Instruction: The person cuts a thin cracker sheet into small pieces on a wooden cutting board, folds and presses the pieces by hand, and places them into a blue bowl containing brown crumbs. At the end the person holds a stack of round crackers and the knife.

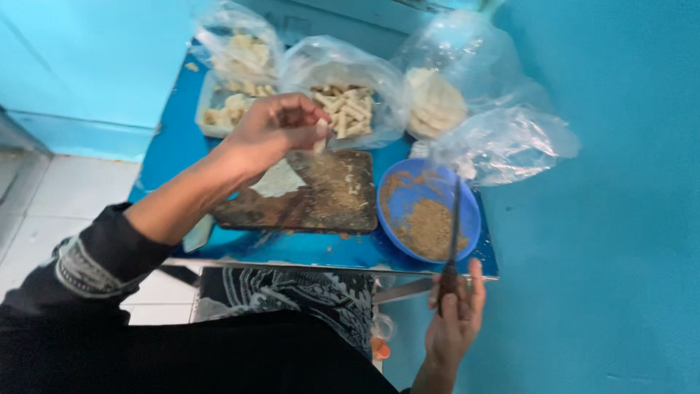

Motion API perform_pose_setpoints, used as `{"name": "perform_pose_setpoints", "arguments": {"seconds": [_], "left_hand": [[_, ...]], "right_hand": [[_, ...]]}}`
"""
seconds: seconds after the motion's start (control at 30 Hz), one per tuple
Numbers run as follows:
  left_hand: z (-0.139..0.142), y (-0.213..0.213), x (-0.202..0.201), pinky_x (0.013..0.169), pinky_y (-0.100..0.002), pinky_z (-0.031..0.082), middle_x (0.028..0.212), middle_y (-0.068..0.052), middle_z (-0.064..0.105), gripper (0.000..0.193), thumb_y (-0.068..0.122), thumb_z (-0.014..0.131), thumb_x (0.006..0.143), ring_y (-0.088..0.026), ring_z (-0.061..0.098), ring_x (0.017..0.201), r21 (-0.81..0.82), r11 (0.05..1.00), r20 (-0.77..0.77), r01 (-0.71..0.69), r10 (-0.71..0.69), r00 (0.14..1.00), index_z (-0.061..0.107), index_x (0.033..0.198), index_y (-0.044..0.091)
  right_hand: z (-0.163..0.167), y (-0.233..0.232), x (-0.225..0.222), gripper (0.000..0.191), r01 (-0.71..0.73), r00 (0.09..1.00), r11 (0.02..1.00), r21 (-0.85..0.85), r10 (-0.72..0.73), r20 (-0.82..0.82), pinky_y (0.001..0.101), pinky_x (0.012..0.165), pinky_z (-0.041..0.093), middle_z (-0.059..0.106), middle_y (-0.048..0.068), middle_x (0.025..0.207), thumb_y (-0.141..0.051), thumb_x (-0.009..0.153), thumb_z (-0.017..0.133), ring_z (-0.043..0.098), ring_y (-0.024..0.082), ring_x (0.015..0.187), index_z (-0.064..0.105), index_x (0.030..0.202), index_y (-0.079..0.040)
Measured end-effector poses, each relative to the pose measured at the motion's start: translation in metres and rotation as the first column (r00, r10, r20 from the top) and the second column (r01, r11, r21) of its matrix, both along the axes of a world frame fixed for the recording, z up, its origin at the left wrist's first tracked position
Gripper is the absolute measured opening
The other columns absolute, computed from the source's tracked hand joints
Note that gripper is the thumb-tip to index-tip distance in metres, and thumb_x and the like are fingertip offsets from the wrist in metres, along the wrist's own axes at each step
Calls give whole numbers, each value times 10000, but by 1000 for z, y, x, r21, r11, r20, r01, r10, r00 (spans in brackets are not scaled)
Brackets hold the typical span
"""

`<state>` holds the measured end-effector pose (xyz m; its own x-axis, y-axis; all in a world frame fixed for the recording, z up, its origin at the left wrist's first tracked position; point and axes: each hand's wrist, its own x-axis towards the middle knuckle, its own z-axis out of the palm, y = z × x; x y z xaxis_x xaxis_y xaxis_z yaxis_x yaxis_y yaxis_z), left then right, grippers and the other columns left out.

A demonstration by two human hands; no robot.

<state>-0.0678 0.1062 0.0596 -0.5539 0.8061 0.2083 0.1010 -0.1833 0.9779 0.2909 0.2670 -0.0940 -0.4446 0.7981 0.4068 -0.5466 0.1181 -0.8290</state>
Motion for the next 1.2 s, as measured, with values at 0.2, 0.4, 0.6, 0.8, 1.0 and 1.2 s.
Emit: {"name": "perform_pose_setpoints", "arguments": {"seconds": [0.2,0.4,0.6,0.8,1.0,1.2], "left_hand": [[-36,-63,40,771,-255,550,944,-46,726,137,30,769,929,-109,688,855,48,972,43,-232,230,972,664,1010,-4],[-60,-89,66,798,-254,574,1001,-49,763,269,12,709,897,-110,704,856,120,925,316,-360,308,897,664,1158,60],[-81,-88,90,686,-296,535,1047,-101,700,128,-14,693,961,-185,706,819,154,797,-445,-585,584,679,729,1081,9],[-87,-99,99,837,-422,524,1024,-114,676,140,-33,755,885,-330,645,983,252,693,-749,-676,582,317,679,996,5],[-83,-97,102,807,-428,522,987,-102,667,137,51,774,878,-339,636,993,187,662,-785,-725,545,295,649,931,36],[-74,-89,92,754,-439,537,929,-129,622,189,23,700,844,-341,637,903,0,652,-923,-758,291,250,699,1033,29]], "right_hand": [[14,-28,-32,596,-218,945,974,57,196,261,237,688,455,688,136,1104,-63,1014,595,539,90,781,405,1573,16],[24,-45,-51,468,-317,859,941,114,235,455,222,744,523,717,129,1186,-46,1015,598,648,96,938,542,1478,-7],[24,-55,-63,405,-288,826,942,170,154,543,278,809,576,735,151,1221,-53,1002,624,733,173,1057,613,1406,-31],[37,-63,-65,372,-317,808,885,341,64,585,297,823,621,747,137,1198,-68,1001,647,755,179,1040,641,1371,-33],[48,-67,-71,377,-264,760,825,500,-141,634,291,624,517,741,90,999,-67,950,707,680,132,762,685,1325,-41],[38,-62,-72,365,-260,796,867,425,-56,602,263,685,553,739,88,1052,-51,956,698,699,109,851,677,1320,-33]]}}
